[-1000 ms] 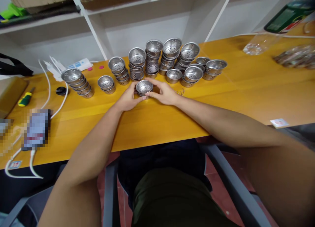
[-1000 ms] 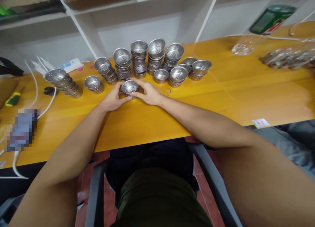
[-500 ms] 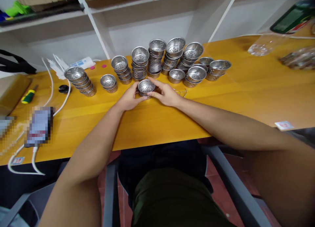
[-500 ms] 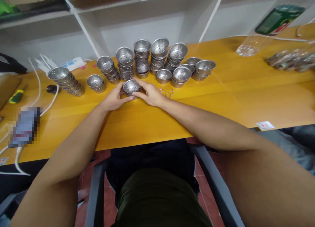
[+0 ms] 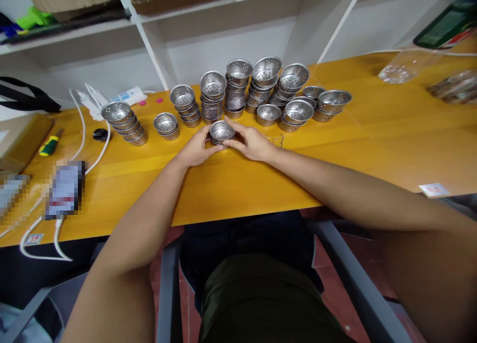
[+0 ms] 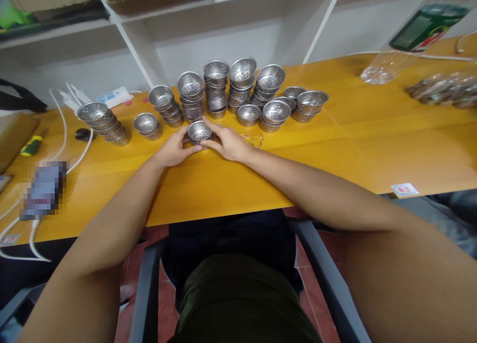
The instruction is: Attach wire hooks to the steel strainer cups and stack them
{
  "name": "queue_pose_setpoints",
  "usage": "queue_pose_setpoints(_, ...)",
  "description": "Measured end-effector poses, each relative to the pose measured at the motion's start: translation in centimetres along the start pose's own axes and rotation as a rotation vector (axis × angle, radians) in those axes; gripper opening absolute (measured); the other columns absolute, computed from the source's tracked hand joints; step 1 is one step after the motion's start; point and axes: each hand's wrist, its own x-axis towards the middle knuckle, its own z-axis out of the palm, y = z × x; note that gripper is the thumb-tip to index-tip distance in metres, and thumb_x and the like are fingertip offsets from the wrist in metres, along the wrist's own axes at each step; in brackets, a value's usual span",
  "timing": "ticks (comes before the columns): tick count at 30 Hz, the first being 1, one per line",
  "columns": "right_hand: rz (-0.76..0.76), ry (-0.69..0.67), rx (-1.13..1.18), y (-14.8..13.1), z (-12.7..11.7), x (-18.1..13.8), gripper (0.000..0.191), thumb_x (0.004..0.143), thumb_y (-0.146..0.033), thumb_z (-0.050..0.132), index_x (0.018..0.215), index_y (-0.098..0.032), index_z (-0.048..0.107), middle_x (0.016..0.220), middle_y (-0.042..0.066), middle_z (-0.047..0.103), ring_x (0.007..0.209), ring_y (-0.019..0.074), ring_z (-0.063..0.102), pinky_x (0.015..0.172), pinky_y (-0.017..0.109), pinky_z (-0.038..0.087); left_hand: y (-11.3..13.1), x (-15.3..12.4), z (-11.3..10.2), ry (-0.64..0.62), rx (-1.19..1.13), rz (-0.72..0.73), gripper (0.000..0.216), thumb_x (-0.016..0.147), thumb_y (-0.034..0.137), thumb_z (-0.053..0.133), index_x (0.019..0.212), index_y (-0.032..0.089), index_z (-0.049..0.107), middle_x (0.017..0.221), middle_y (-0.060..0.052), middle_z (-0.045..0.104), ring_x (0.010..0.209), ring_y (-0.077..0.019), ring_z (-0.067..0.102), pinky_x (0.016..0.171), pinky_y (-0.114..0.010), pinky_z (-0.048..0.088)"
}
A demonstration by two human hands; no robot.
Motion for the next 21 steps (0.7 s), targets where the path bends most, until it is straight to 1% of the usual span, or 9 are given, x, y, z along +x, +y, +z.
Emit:
queue_pose_setpoints(3, -0.022, -0.023, -0.053, 0.1, -0.2, 0.1, 0.111, 0.113, -0.087, 0.076, 0.199, -0.023, 0.051, 0.194, 0.020, 0.062, 0.182, 0.0458, 0.061, 0.154, 0.071, 0.045, 1.2, -0.4, 0.1, 0.012, 0.098, 0.003, 0.091, 0.094, 0.058, 0.103, 0.167, 0.019, 0.065, 0.173, -0.025, 0.074, 0.164, -0.0457, 0.075, 0.148, -0.070, 0.057)
queue_pose_setpoints(5, -0.046, -0.042, -0.114, 0.0, -0.4, 0.0, 0.114, 0.113, -0.090, 0.074, 0.201, -0.022, 0.048, 0.195, 0.023, 0.060, 0.181, 0.0487, 0.061, 0.153, 0.075, 0.045, 3.0, -0.9, -0.5, 0.029, 0.263, 0.012, 0.087, 0.095, 0.051, 0.100, 0.168, 0.018, 0.065, 0.172, -0.025, 0.074, 0.160, -0.0447, 0.077, 0.145, -0.069, 0.060)
queue_pose_setpoints(7, -0.065, -0.053, -0.174, -0.2, -0.4, -0.1, 0.117, 0.112, -0.092, 0.073, 0.202, -0.023, 0.045, 0.197, 0.024, 0.058, 0.182, 0.0518, 0.058, 0.152, 0.078, 0.044, 5.2, -1.6, -1.8, 0.027, 0.489, -0.017, 0.072, 0.094, 0.045, 0.098, 0.158, 0.020, 0.073, 0.157, -0.020, 0.082, 0.144, -0.0418, 0.084, 0.135, -0.065, 0.068)
queue_pose_setpoints(9, -0.071, -0.058, -0.211, -0.4, -0.3, -0.2, 0.118, 0.112, -0.094, 0.071, 0.203, -0.024, 0.042, 0.198, 0.025, 0.056, 0.182, 0.0537, 0.057, 0.151, 0.080, 0.043, 7.1, -2.2, -3.7, 0.160, 0.619, -0.060, 0.050, 0.096, 0.039, 0.092, 0.141, 0.021, 0.078, 0.137, -0.014, 0.086, 0.121, -0.0356, 0.088, 0.117, -0.058, 0.075)
queue_pose_setpoints(11, -0.068, -0.064, -0.228, -0.6, -0.2, -0.2, 0.120, 0.112, -0.094, 0.070, 0.205, -0.025, 0.039, 0.198, 0.025, 0.055, 0.181, 0.0552, 0.056, 0.150, 0.083, 0.044, 8.1, -2.5, -5.9, 0.351, 0.698, -0.075, 0.041, 0.096, 0.036, 0.091, 0.133, 0.023, 0.076, 0.130, -0.011, 0.085, 0.120, -0.0345, 0.087, 0.117, -0.057, 0.075)
queue_pose_setpoints(13, -0.068, -0.075, -0.235, -0.7, -0.2, -0.2, 0.123, 0.111, -0.095, 0.070, 0.205, -0.024, 0.036, 0.197, 0.027, 0.054, 0.179, 0.0565, 0.057, 0.148, 0.084, 0.044, 7.8, -2.7, -7.9, 0.542, 0.756, -0.052, 0.050, 0.095, 0.036, 0.094, 0.139, 0.026, 0.071, 0.141, -0.011, 0.080, 0.141, -0.0399, 0.082, 0.130, -0.065, 0.069)
queue_pose_setpoints(15, -0.073, -0.081, -0.242, -0.7, -0.4, -0.1, 0.125, 0.110, -0.097, 0.071, 0.205, -0.024, 0.035, 0.197, 0.027, 0.054, 0.178, 0.0566, 0.057, 0.147, 0.084, 0.045, 6.7, -2.8, -9.1, 0.648, 0.780, -0.048, 0.073, 0.092, 0.037, 0.101, 0.153, 0.028, 0.063, 0.161, -0.015, 0.071, 0.166, -0.0462, 0.068, 0.147, -0.074, 0.055)
queue_pose_setpoints(18, -0.072, -0.079, -0.251, -0.7, -0.9, 0.0, 0.124, 0.110, -0.097, 0.071, 0.204, -0.024, 0.037, 0.195, 0.027, 0.055, 0.177, 0.0558, 0.057, 0.148, 0.083, 0.045, 4.8, -2.8, -9.7, 0.657, 0.760, -0.185, 0.113, 0.080, 0.039, 0.115, 0.170, 0.024, 0.049, 0.186, -0.025, 0.051, 0.188, -0.0534, 0.043, 0.161, -0.079, 0.031)
queue_pose_setpoints(21, -0.063, -0.063, -0.258, -0.9, -1.4, 0.0, 0.123, 0.108, -0.098, 0.072, 0.200, -0.021, 0.045, 0.191, 0.029, 0.057, 0.176, 0.0560, 0.058, 0.149, 0.081, 0.045, 3.4, -2.7, -9.5, 0.635, 0.710, -0.378, 0.135, 0.073, 0.044, 0.122, 0.177, 0.016, 0.041, 0.192, -0.033, 0.044, 0.192, -0.0593, 0.035, 0.163, -0.080, 0.023)
